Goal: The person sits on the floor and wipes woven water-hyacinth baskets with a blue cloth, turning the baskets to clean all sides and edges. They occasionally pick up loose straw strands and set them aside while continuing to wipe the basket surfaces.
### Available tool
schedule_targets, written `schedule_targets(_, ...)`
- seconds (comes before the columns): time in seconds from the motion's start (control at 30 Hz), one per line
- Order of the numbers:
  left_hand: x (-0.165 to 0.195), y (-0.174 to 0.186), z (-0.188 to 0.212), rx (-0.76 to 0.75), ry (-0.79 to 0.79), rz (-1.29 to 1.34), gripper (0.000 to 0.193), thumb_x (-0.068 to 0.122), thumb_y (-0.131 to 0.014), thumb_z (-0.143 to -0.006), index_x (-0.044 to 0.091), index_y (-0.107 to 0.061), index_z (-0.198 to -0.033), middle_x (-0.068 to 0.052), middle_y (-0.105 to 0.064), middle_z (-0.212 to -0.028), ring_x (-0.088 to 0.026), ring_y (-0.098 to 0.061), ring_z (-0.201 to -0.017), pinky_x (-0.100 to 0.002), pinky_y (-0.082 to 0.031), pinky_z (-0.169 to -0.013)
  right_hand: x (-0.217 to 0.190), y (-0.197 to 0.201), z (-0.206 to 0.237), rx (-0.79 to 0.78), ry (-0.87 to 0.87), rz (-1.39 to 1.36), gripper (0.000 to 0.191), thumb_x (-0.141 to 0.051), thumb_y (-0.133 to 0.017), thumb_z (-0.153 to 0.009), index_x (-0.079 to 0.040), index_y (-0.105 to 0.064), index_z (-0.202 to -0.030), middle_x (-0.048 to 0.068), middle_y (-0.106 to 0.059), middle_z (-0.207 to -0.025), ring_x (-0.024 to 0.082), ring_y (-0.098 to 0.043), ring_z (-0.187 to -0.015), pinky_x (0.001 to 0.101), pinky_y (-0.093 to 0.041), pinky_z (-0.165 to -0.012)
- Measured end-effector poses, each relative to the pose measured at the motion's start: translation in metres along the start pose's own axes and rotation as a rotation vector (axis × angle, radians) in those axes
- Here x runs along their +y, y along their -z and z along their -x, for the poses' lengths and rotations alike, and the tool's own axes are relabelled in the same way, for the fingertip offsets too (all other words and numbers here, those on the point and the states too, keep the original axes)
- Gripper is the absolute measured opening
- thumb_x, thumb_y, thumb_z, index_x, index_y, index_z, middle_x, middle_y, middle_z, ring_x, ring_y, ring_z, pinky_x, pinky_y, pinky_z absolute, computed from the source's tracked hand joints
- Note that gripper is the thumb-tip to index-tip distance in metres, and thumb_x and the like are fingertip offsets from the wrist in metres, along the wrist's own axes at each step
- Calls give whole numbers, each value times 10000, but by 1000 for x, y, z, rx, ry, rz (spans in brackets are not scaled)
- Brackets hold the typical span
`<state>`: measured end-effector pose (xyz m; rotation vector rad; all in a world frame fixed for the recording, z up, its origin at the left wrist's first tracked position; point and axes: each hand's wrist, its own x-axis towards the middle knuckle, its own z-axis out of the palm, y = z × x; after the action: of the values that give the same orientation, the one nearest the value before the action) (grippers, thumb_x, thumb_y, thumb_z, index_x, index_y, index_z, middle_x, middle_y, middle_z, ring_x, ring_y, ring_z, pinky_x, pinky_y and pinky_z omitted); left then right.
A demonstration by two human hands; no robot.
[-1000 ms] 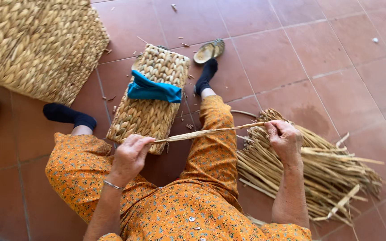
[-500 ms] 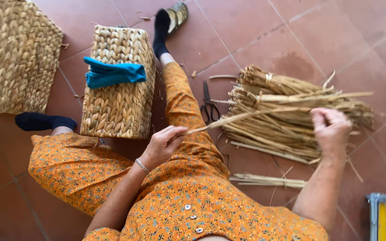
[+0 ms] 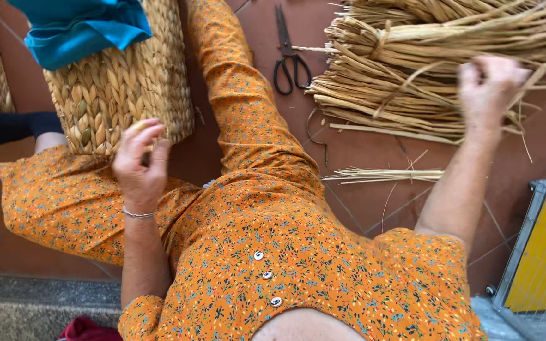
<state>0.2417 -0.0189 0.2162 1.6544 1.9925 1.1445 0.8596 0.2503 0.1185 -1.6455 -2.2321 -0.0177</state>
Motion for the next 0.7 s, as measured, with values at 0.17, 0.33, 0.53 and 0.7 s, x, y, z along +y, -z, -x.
schedule_targets(0.17,-90,30,13,463,425,68,217,-8,-665,-1022,11,-661,-1238,-94,-602,-1371,-186,-560,-1183,-314,-473,-1001,-193,-65,-63,-169,284,-355,143,-67,-754,-964,-79,-758,-1106,97,-720,-1135,299,-614,-1197,441,-448,-1085)
schedule_targets(0.33,-194,20,2,709,506,-10,372,96,-693,-1054,-10,-559,-1384,-137,-591,-1417,-267,-515,-1367,-404,-356,-1209,-403,-90,-147,-228,590,-613,552,-241,-879,-944,-72,-624,-1404,166,-573,-1433,371,-506,-1336,482,-415,-1164)
schedule_targets(0.53,-237,-3,-5,697,593,-24,469,159,-743,-986,-7,-540,-1375,-166,-600,-1362,-307,-557,-1288,-417,-423,-1140,-590,-120,-212,-268,871,-640,1242,-563,-991,-622,-27,-383,-1563,360,-212,-1588,580,-154,-1462,667,-218,-1169)
schedule_targets(0.7,-227,11,-19,672,638,8,494,165,-765,-929,2,-560,-1348,-204,-596,-1318,-342,-569,-1229,-432,-457,-1053,-640,-160,-219,-184,1018,-469,555,-354,-908,-678,-206,-677,-1159,156,-470,-1470,462,-336,-1431,659,-305,-1108)
